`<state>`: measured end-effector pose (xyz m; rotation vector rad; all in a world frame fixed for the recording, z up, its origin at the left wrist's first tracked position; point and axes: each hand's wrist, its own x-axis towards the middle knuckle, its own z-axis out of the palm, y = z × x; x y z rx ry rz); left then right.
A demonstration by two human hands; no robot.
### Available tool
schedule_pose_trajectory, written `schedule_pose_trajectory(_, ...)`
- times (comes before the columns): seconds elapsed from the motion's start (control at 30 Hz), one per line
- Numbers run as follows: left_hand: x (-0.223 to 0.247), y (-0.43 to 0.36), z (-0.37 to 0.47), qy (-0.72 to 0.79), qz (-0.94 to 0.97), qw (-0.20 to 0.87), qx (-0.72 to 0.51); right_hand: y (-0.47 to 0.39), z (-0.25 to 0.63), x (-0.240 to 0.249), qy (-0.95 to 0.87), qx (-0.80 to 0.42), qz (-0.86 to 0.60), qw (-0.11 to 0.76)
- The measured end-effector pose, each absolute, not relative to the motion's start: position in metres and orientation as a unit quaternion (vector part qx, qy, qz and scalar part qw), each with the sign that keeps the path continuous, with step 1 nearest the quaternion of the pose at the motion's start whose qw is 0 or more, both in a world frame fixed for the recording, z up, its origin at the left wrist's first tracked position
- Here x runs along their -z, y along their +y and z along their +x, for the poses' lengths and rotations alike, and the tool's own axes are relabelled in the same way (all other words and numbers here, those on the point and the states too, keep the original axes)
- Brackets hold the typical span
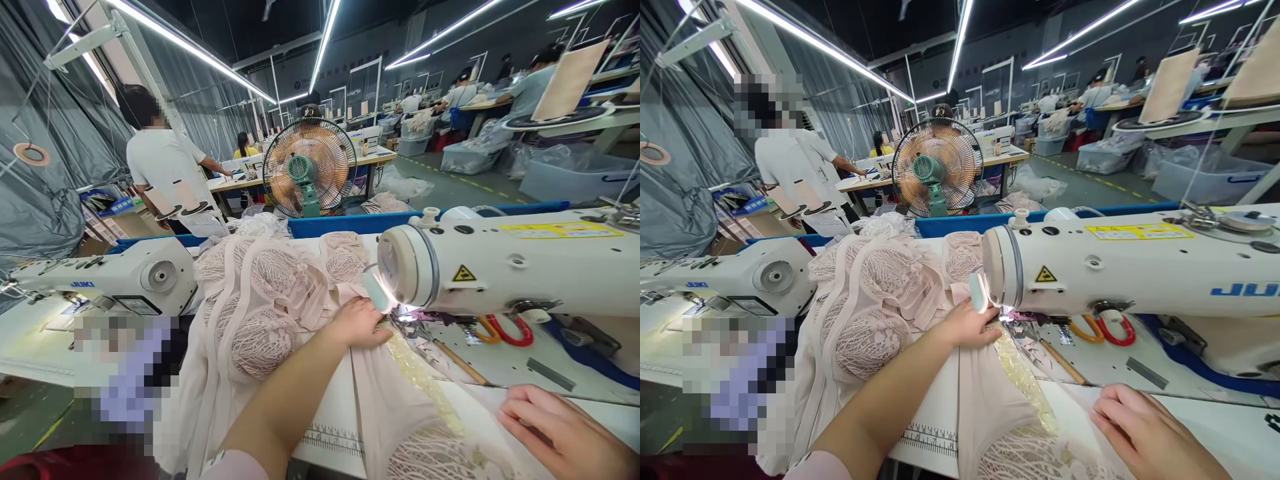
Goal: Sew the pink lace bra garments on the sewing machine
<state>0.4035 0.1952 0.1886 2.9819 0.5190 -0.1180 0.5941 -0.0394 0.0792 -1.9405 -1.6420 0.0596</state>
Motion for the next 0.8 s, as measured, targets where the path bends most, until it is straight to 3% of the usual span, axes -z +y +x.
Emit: schedule_pose_trajectory(0.8, -0.193, 0.193, 0.402, 0.179, 0.982, 0.053, 0.023, -0.041, 0.594, -0.096, -0.64, -0.04, -0.729, 0.238)
